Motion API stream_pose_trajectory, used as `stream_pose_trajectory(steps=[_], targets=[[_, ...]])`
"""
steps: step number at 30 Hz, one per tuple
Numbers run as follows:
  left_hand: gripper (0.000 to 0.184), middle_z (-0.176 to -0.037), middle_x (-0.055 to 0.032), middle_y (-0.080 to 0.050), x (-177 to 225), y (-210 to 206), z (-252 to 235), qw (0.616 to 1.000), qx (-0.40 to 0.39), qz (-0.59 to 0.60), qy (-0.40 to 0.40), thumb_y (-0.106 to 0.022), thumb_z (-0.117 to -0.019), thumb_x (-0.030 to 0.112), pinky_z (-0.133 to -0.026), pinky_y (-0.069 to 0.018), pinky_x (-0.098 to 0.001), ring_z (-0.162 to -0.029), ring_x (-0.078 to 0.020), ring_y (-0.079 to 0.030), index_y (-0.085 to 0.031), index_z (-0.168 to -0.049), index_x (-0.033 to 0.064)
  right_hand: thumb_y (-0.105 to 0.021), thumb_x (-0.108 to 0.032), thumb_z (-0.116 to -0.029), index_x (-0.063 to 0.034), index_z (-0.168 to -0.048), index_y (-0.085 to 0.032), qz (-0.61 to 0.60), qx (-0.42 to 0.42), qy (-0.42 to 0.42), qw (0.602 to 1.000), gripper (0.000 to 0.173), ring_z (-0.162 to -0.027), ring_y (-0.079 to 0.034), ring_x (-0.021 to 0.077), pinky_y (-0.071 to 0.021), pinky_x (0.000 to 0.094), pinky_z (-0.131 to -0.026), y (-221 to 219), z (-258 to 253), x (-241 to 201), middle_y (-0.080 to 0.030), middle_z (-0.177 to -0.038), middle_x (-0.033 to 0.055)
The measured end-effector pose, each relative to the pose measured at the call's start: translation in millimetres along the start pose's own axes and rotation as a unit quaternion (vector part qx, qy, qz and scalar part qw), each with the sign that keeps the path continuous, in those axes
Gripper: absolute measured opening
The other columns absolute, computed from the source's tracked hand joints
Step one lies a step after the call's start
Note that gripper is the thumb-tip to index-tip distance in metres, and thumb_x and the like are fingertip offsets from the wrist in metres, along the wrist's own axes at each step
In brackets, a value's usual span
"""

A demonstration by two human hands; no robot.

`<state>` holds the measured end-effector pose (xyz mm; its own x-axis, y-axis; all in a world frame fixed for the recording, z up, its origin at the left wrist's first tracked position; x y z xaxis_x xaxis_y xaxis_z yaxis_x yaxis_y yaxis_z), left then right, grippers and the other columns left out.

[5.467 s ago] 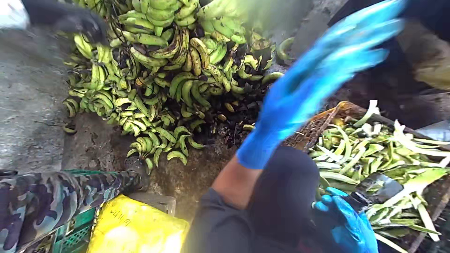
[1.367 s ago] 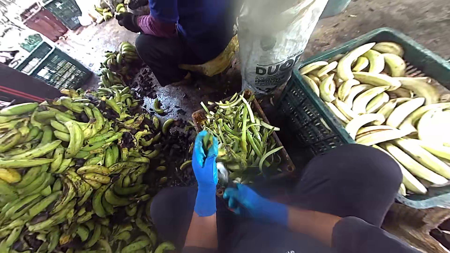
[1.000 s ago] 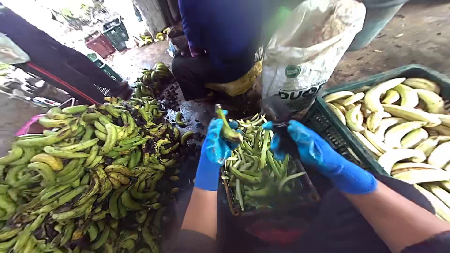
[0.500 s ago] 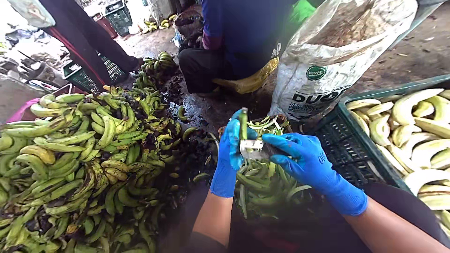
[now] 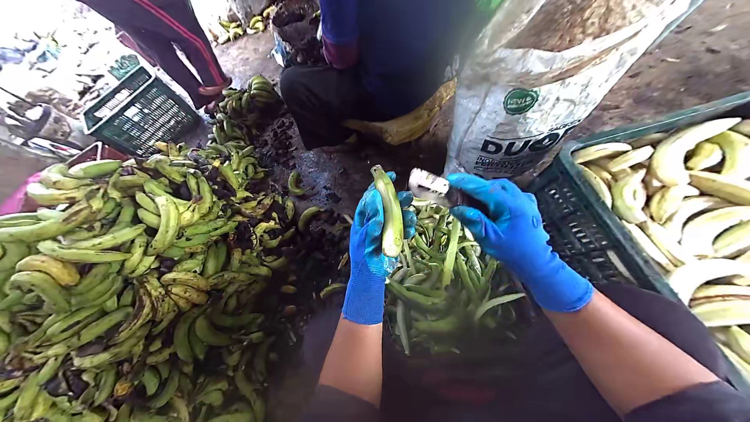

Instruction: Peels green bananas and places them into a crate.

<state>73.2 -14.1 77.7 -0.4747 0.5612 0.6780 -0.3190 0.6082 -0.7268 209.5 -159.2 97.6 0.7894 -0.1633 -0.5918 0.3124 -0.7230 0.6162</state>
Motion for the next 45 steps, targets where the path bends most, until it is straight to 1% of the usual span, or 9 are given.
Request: stream_pose_trajectory(steps=[9,14,16,22,25,34,38,42,45], targets=[[0.057,-0.119,-0.0072,-0.070,19.5,-7.5,1.5,0.972,0.034,-0.103,-0.207,-0.065,-0.0982,0.035,-0.084,-0.0613,-0.0368,-0.099,-0.0193,-0.071,-0.045,-0.150,0.0233,-0.044,-0.065,-0.0995,-0.0384,-0.135,-0.066,0.020,-0.020,0.080,0.996,0.050,-0.096,-0.068,0.0242,-0.0484,0.0529,-0.079,0.1,27.0,-38.2,-0.074,-0.109,0.0061],[0.055,-0.106,-0.0190,-0.072,-32.3,-17.6,5.7,0.983,-0.104,-0.076,0.133,-0.061,-0.0990,0.030,-0.072,-0.0621,-0.0349,-0.084,-0.0247,-0.073,-0.045,-0.148,0.0105,-0.054,-0.052,-0.1001,-0.0289,-0.138,-0.065,0.119,0.096,0.078,0.985,0.046,-0.092,-0.067,0.0377,-0.0479,0.0604,-0.075,30.1,-16.9,1.0,-0.070,-0.109,0.0184],[0.056,-0.108,-0.0158,-0.070,-35.9,-9.8,4.5,0.978,-0.098,-0.102,0.155,-0.056,-0.1001,0.035,-0.074,-0.0610,-0.0343,-0.085,-0.0220,-0.071,-0.044,-0.151,0.0144,-0.050,-0.055,-0.1018,-0.0260,-0.142,-0.062,0.119,0.101,0.012,0.988,0.051,-0.093,-0.066,0.0394,-0.0478,0.0612,-0.074,36.0,-27.9,21.2,-0.068,-0.111,0.0205],[0.037,-0.119,-0.0071,-0.069,10.8,1.1,-4.0,0.973,0.147,-0.042,-0.171,-0.047,-0.1068,0.028,-0.083,-0.0611,-0.0350,-0.101,-0.0184,-0.071,-0.047,-0.142,0.0158,-0.051,-0.059,-0.0982,-0.0301,-0.139,-0.065,0.055,0.064,0.058,0.995,0.052,-0.096,-0.068,0.0316,-0.0478,0.0577,-0.078,-0.3,0.8,-22.1,-0.071,-0.111,0.0132],[0.029,-0.116,-0.0073,-0.068,14.2,0.6,-1.4,0.950,0.204,0.084,-0.221,-0.034,-0.1100,0.024,-0.085,-0.0602,-0.0396,-0.102,-0.0227,-0.071,-0.048,-0.134,0.0175,-0.050,-0.061,-0.0991,-0.0347,-0.136,-0.065,0.081,0.074,0.121,0.987,0.048,-0.095,-0.067,0.0281,-0.0460,0.0534,-0.081,2.7,20.7,-48.1,-0.072,-0.108,0.0100],[0.044,-0.119,-0.0071,-0.069,-5.1,-20.7,11.0,0.988,-0.036,-0.146,0.037,-0.051,-0.1004,0.024,-0.079,-0.0595,-0.0293,-0.095,-0.0138,-0.069,-0.052,-0.142,0.0089,-0.053,-0.058,-0.0990,-0.0251,-0.126,-0.072,0.044,0.074,0.182,0.979,0.046,-0.097,-0.067,0.0291,-0.0465,0.0536,-0.083,17.1,-3.9,-21.3,-0.072,-0.112,0.0127],[0.054,-0.112,-0.0126,-0.071,-21.5,-23.1,17.9,0.954,-0.119,-0.247,0.122,-0.050,-0.1024,0.031,-0.081,-0.0575,-0.0301,-0.090,-0.0156,-0.068,-0.046,-0.149,0.0045,-0.048,-0.057,-0.1026,-0.0259,-0.142,-0.062,0.007,-0.003,0.002,1.000,0.053,-0.099,-0.067,0.0329,-0.0511,0.0590,-0.078,26.3,-33.8,29.0,-0.069,-0.119,0.0141],[0.038,-0.104,-0.0129,-0.071,-6.0,-6.5,3.0,0.997,0.039,-0.073,0.007,-0.040,-0.1077,0.028,-0.069,-0.0605,-0.0302,-0.079,-0.0177,-0.070,-0.052,-0.138,0.0096,-0.044,-0.061,-0.1016,-0.0237,-0.140,-0.064,0.024,0.077,0.045,0.996,0.057,-0.093,-0.067,0.0313,-0.0504,0.0567,-0.074,16.2,-10.8,-3.5,-0.070,-0.111,0.0141],[0.045,-0.103,-0.0060,-0.070,-4.6,-8.4,2.2,0.983,0.049,0.178,-0.008,-0.028,-0.1097,0.035,-0.078,-0.0601,-0.0307,-0.090,-0.0154,-0.070,-0.064,-0.116,0.0082,-0.057,-0.056,-0.0978,-0.0284,-0.135,-0.066,0.060,0.114,0.158,0.979,0.047,-0.102,-0.065,0.0279,-0.0455,0.0521,-0.086,5.0,23.9,-46.8,-0.071,-0.115,0.0104]])
Point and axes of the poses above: each hand's wrist, its own z-axis away from the middle knuckle, its own y-axis out of the back of the hand, x = y × z, the point moved 8 cm from there along -z, towards the middle knuckle
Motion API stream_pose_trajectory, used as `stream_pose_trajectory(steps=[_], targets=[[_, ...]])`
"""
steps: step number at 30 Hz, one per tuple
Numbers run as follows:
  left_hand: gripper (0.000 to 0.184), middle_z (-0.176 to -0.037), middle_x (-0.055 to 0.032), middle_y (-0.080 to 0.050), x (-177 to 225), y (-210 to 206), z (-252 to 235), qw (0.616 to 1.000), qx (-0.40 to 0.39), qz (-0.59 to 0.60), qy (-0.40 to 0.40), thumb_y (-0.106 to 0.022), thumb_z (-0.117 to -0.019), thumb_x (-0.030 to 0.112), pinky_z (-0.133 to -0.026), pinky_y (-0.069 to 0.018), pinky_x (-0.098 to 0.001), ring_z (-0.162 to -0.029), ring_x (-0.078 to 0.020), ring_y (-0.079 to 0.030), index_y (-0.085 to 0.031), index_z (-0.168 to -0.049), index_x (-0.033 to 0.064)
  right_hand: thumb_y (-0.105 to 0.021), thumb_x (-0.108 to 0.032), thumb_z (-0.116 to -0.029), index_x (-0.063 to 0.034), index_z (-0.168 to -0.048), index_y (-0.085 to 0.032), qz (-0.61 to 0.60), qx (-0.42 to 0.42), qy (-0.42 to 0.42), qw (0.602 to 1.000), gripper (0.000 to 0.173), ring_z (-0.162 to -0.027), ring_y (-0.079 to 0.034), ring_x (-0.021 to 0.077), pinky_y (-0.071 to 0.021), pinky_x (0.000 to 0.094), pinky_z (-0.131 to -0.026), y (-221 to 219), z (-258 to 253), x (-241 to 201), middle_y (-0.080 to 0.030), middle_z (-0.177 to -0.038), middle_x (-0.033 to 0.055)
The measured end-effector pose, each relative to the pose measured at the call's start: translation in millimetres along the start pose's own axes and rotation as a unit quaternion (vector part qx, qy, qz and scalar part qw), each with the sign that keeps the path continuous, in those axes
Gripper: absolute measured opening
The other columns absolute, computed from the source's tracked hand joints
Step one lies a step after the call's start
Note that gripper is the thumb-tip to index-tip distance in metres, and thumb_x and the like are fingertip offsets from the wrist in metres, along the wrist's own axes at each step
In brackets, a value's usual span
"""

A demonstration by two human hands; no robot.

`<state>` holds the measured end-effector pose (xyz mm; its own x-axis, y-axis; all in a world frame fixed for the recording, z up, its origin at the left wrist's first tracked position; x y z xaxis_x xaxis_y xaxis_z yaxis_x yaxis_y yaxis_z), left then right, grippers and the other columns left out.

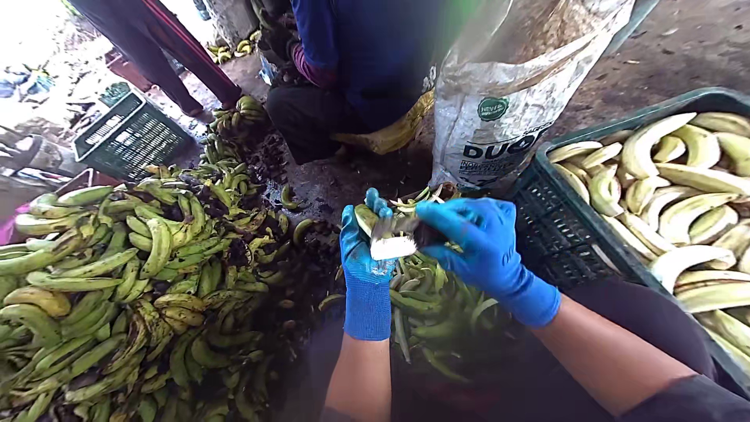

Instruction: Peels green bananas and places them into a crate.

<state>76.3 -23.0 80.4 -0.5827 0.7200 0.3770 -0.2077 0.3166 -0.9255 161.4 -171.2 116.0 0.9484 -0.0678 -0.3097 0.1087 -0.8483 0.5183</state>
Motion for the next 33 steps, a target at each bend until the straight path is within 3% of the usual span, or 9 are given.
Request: stream_pose_trajectory(steps=[7,12,16,20,22,24,27,30,33], targets=[[0.031,-0.110,-0.0067,-0.070,-11.3,-17.3,10.8,0.998,-0.058,-0.010,0.030,-0.041,-0.1062,0.027,-0.082,-0.0596,-0.0354,-0.101,-0.0187,-0.069,-0.064,-0.120,0.0116,-0.054,-0.057,-0.0977,-0.0294,-0.131,-0.070,-0.034,-0.048,0.002,0.998,0.046,-0.101,-0.067,0.0242,-0.0464,0.0513,-0.086,1.3,-6.1,3.4,-0.073,-0.113,0.0087],[0.032,-0.094,-0.0029,-0.070,-8.0,-9.2,24.4,0.977,0.055,-0.205,-0.024,-0.035,-0.1053,0.020,-0.067,-0.0591,-0.0256,-0.078,-0.0099,-0.069,-0.062,-0.120,0.0123,-0.053,-0.057,-0.0986,-0.0290,-0.130,-0.071,-0.070,-0.048,-0.006,0.996,0.046,-0.101,-0.067,0.0238,-0.0466,0.0507,-0.083,-3.2,-7.0,8.6,-0.073,-0.112,0.0078],[0.038,-0.109,0.0008,-0.068,-0.2,-7.0,30.0,0.914,0.068,-0.390,-0.084,-0.035,-0.1034,0.017,-0.077,-0.0569,-0.0232,-0.091,-0.0051,-0.066,-0.057,-0.133,0.0084,-0.054,-0.056,-0.0981,-0.0293,-0.131,-0.070,-0.067,-0.054,-0.015,0.996,0.045,-0.100,-0.067,0.0252,-0.0453,0.0515,-0.083,-6.7,-5.2,9.2,-0.073,-0.112,0.0093],[0.046,-0.112,-0.0050,-0.071,-6.7,-15.9,29.9,0.879,0.000,-0.471,-0.076,-0.037,-0.1068,0.030,-0.075,-0.0610,-0.0304,-0.087,-0.0123,-0.070,-0.055,-0.140,0.0034,-0.048,-0.053,-0.1032,-0.0281,-0.138,-0.066,-0.072,-0.188,-0.219,0.955,0.046,-0.103,-0.067,0.0331,-0.0513,0.0610,-0.081,-16.4,-15.0,72.3,-0.070,-0.117,0.0117],[0.047,-0.105,-0.0061,-0.071,-1.7,-8.2,19.9,0.901,0.030,-0.426,-0.071,-0.029,-0.1072,0.029,-0.069,-0.0588,-0.0289,-0.080,-0.0121,-0.068,-0.060,-0.136,0.0076,-0.039,-0.062,-0.1023,-0.0282,-0.139,-0.064,-0.062,-0.171,-0.265,0.947,0.056,-0.100,-0.066,0.0323,-0.0509,0.0595,-0.079,-10.2,-14.0,86.6,-0.069,-0.115,0.0117],[0.049,-0.090,-0.0046,-0.070,0.2,-0.2,7.3,0.962,0.043,-0.267,-0.034,-0.029,-0.1077,0.044,-0.057,-0.0571,-0.0250,-0.068,-0.0099,-0.066,-0.064,-0.124,0.0123,-0.041,-0.061,-0.1021,-0.0231,-0.139,-0.065,-0.066,-0.107,-0.157,0.980,0.058,-0.092,-0.067,0.0288,-0.0530,0.0531,-0.073,-2.7,-14.9,60.5,-0.070,-0.108,0.0118],[0.041,-0.086,-0.0027,-0.068,-1.9,4.1,1.1,0.997,-0.027,-0.057,0.043,-0.045,-0.1027,0.047,-0.065,-0.0595,-0.0305,-0.072,-0.0125,-0.067,-0.066,-0.114,0.0122,-0.051,-0.061,-0.1000,-0.0273,-0.133,-0.068,-0.067,-0.079,0.044,0.994,0.050,-0.100,-0.066,0.0245,-0.0471,0.0490,-0.084,3.3,-0.5,9.1,-0.071,-0.114,0.0097],[0.032,-0.075,0.0008,-0.064,-0.5,-0.6,9.5,0.992,-0.009,-0.123,0.015,-0.043,-0.1062,0.037,-0.060,-0.0572,-0.0222,-0.062,-0.0063,-0.064,-0.065,-0.105,0.0137,-0.053,-0.060,-0.0984,-0.0361,-0.131,-0.069,-0.043,-0.092,0.100,0.990,0.043,-0.101,-0.064,0.0230,-0.0417,0.0470,-0.086,7.5,7.6,-5.8,-0.071,-0.113,0.0063],[0.031,-0.091,-0.0019,-0.067,4.6,5.6,14.7,0.954,0.063,-0.291,-0.027,-0.041,-0.1079,0.029,-0.072,-0.0574,-0.0236,-0.079,-0.0064,-0.066,-0.064,-0.116,0.0106,-0.053,-0.059,-0.0987,-0.0346,-0.129,-0.069,-0.073,-0.106,0.103,0.986,0.042,-0.100,-0.064,0.0230,-0.0438,0.0477,-0.087,8.4,7.7,-3.6,-0.071,-0.111,0.0065]])
Point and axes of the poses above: each hand's wrist, its own z-axis away from the middle knuckle, its own y-axis out of the back of the hand, x = y × z, the point moved 8 cm from there along -z, towards the middle knuckle
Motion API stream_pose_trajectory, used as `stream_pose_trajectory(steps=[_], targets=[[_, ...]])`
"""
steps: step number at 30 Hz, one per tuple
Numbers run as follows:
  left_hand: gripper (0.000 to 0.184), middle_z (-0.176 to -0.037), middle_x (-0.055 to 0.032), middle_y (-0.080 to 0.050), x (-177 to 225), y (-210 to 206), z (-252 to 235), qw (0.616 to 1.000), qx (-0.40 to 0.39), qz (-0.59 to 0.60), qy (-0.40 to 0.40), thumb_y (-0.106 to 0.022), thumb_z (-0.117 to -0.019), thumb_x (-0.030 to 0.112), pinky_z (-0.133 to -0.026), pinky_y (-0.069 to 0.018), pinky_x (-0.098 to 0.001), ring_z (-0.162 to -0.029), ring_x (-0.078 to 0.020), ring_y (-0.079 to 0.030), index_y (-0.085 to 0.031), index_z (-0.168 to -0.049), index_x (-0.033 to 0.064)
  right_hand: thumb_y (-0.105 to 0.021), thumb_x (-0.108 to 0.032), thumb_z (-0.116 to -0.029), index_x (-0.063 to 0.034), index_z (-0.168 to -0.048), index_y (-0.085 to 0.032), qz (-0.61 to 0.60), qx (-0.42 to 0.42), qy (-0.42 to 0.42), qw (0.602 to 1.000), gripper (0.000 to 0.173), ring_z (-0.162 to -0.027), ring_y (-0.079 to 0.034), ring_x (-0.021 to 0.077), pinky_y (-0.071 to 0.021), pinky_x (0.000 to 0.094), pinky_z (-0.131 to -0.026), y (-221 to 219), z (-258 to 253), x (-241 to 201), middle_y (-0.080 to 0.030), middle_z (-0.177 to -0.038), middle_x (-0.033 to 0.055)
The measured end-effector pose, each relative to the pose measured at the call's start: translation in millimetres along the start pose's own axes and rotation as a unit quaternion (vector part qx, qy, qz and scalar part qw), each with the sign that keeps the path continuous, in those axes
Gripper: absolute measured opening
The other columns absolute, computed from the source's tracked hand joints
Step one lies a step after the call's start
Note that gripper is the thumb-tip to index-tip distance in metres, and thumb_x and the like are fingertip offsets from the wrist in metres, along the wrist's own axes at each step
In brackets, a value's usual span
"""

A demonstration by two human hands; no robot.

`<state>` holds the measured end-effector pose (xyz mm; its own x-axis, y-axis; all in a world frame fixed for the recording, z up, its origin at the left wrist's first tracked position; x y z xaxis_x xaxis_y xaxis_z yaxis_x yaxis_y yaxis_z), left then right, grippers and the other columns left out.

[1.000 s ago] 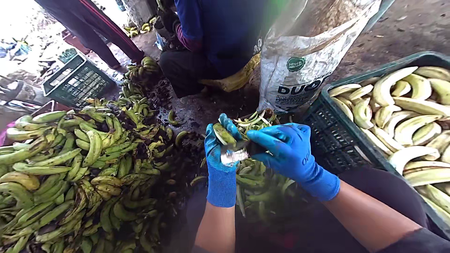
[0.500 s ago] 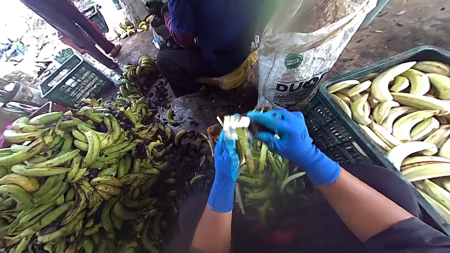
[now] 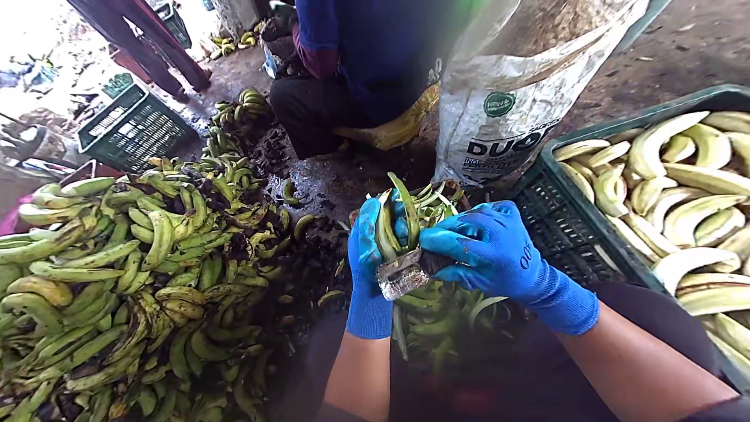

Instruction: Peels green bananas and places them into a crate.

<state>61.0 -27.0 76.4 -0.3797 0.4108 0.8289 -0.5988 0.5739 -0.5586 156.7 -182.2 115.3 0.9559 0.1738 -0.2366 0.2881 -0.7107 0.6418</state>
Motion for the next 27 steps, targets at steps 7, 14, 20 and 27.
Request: stream_pose_trajectory(steps=[7,14,20,27], targets=[[0.029,-0.087,-0.0088,-0.068,5.2,12.7,-11.7,0.995,0.055,-0.081,0.015,-0.044,-0.1058,0.018,-0.060,-0.0594,-0.0294,-0.069,-0.0141,-0.067,-0.065,-0.119,0.0026,-0.054,-0.061,-0.0964,-0.0321,-0.133,-0.070,-0.014,-0.006,-0.168,0.986,0.049,-0.097,-0.068,0.0256,-0.0477,0.0540,-0.078,-0.5,2.8,37.7,-0.074,-0.109,0.0080],[0.038,-0.090,-0.0079,-0.071,-20.1,-11.8,-7.1,0.946,-0.181,0.234,0.132,-0.042,-0.1047,0.030,-0.060,-0.0572,-0.0216,-0.067,-0.0106,-0.067,-0.066,-0.118,0.0037,-0.053,-0.061,-0.0984,-0.0374,-0.131,-0.069,-0.008,-0.026,-0.047,0.999,0.043,-0.097,-0.065,0.0210,-0.0438,0.0472,-0.085,-10.1,4.5,4.1,-0.072,-0.111,0.0056],[0.035,-0.092,-0.0097,-0.069,-30.4,-20.4,11.8,0.993,-0.019,0.097,0.061,-0.034,-0.1056,0.019,-0.064,-0.0594,-0.0268,-0.073,-0.0137,-0.068,-0.062,-0.120,0.0038,-0.059,-0.051,-0.0988,-0.0210,-0.136,-0.067,-0.112,0.018,-0.344,0.932,0.048,-0.105,-0.065,0.0262,-0.0526,0.0524,-0.084,-17.3,5.6,66.2,-0.068,-0.118,0.0106],[0.047,-0.081,-0.0065,-0.067,-14.2,1.9,-7.9,0.977,-0.101,0.150,0.110,-0.032,-0.1076,0.040,-0.056,-0.0566,-0.0244,-0.062,-0.0115,-0.065,-0.065,-0.119,0.0075,-0.054,-0.062,-0.0976,-0.0287,-0.132,-0.070,-0.152,-0.045,-0.128,0.979,0.051,-0.106,-0.066,0.0163,-0.0508,0.0466,-0.088,-11.1,4.1,29.3,-0.073,-0.118,0.0022]])
Point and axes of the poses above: each hand's wrist, its own z-axis away from the middle knuckle, its own y-axis out of the back of the hand, x = y × z, the point moved 8 cm from there along -z, towards the middle knuckle
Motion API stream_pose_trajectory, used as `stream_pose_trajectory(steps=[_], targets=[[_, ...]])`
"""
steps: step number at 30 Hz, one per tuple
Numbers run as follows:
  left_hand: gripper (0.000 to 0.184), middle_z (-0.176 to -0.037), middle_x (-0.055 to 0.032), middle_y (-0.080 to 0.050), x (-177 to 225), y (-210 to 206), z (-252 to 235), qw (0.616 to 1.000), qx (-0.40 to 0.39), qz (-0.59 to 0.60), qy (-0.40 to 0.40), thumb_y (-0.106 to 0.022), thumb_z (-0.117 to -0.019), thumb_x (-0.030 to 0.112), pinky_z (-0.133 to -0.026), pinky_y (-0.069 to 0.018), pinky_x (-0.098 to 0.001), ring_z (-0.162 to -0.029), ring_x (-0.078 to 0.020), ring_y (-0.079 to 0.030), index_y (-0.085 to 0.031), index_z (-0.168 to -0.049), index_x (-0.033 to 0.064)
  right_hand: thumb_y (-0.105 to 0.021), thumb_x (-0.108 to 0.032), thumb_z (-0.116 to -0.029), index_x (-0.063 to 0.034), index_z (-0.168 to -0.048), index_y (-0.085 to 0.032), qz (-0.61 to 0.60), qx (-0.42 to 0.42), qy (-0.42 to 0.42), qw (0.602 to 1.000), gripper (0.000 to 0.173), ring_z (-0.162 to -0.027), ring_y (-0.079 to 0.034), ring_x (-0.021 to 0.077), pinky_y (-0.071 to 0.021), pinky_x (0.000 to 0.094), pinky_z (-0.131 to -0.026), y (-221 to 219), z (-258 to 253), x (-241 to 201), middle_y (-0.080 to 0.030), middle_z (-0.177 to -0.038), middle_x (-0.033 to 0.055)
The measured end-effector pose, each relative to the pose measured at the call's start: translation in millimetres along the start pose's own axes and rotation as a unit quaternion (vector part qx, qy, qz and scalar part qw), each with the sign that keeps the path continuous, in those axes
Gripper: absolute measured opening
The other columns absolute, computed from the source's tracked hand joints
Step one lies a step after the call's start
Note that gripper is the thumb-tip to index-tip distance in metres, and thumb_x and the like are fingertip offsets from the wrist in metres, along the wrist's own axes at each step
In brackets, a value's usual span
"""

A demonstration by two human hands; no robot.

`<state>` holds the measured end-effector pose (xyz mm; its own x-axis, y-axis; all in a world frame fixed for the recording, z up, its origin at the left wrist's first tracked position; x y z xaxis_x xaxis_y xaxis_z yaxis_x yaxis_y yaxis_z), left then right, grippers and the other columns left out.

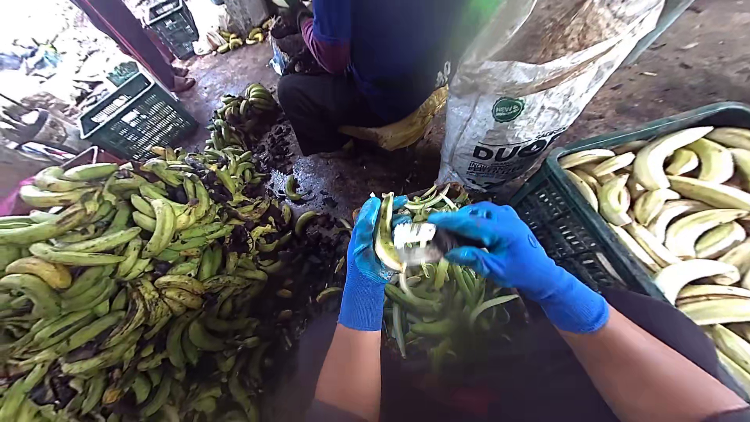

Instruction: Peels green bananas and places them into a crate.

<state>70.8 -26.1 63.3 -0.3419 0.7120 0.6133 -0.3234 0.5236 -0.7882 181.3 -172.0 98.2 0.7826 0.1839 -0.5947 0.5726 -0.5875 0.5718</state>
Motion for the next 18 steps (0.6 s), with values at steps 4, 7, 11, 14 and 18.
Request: stream_pose_trajectory(steps=[4,7,11,14,18], targets=[[0.033,-0.093,-0.0087,-0.070,-5.2,-0.9,11.7,0.995,0.049,-0.062,-0.063,-0.042,-0.1060,0.026,-0.065,-0.0589,-0.0287,-0.075,-0.0146,-0.068,-0.064,-0.122,0.0078,-0.056,-0.062,-0.0954,-0.0346,-0.128,-0.072,0.047,-0.014,-0.025,0.998,0.046,-0.099,-0.067,0.0189,-0.0497,0.0507,-0.081,-12.9,4.9,-4.3,-0.073,-0.110,0.0016],[0.030,-0.092,-0.0107,-0.070,-15.5,-2.8,17.6,0.991,0.085,-0.093,-0.052,-0.044,-0.1054,0.023,-0.061,-0.0589,-0.0275,-0.070,-0.0147,-0.068,-0.063,-0.120,0.0052,-0.065,-0.050,-0.0941,-0.0248,-0.130,-0.071,0.105,0.100,-0.129,0.981,0.045,-0.098,-0.067,0.0331,-0.0480,0.0592,-0.075,6.8,-1.2,19.1,-0.070,-0.113,0.0134],[0.033,-0.093,-0.0088,-0.070,14.9,19.8,20.4,0.974,0.127,-0.175,-0.061,-0.037,-0.1096,0.022,-0.054,-0.0556,-0.0235,-0.065,-0.0111,-0.065,-0.061,-0.125,0.0067,-0.062,-0.056,-0.0952,-0.0227,-0.137,-0.066,0.033,0.096,-0.205,0.974,0.054,-0.103,-0.061,0.0245,-0.0509,0.0478,-0.084,22.5,-1.4,34.4,-0.065,-0.117,0.0101],[0.031,-0.080,-0.0019,-0.065,29.4,35.4,18.8,0.973,0.163,-0.138,-0.085,-0.032,-0.1094,0.025,-0.050,-0.0540,-0.0211,-0.059,-0.0083,-0.062,-0.060,-0.112,0.0117,-0.067,-0.048,-0.0940,-0.0198,-0.132,-0.070,-0.085,0.019,-0.214,0.973,0.047,-0.114,-0.062,0.0179,-0.0532,0.0390,-0.094,2.9,10.1,31.3,-0.066,-0.126,0.0066],[0.026,-0.085,-0.0008,-0.067,-19.5,20.1,24.5,0.991,0.059,-0.111,-0.039,-0.040,-0.1062,0.027,-0.069,-0.0575,-0.0283,-0.076,-0.0105,-0.065,-0.064,-0.105,0.0150,-0.056,-0.015,-0.0961,-0.0062,-0.126,-0.067,-0.389,-0.096,-0.230,0.887,0.033,-0.103,-0.069,0.0139,-0.0610,0.0330,-0.084,-48.1,29.4,-10.0,-0.067,-0.127,0.0055]])
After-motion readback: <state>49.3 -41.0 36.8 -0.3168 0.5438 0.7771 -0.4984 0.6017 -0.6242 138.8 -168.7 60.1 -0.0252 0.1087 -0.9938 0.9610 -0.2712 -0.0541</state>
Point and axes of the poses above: each hand's wrist, its own z-axis away from the middle knuckle, its own y-axis out of the back of the hand, x = y × z, the point moved 8 cm from there along -z, towards the middle knuckle
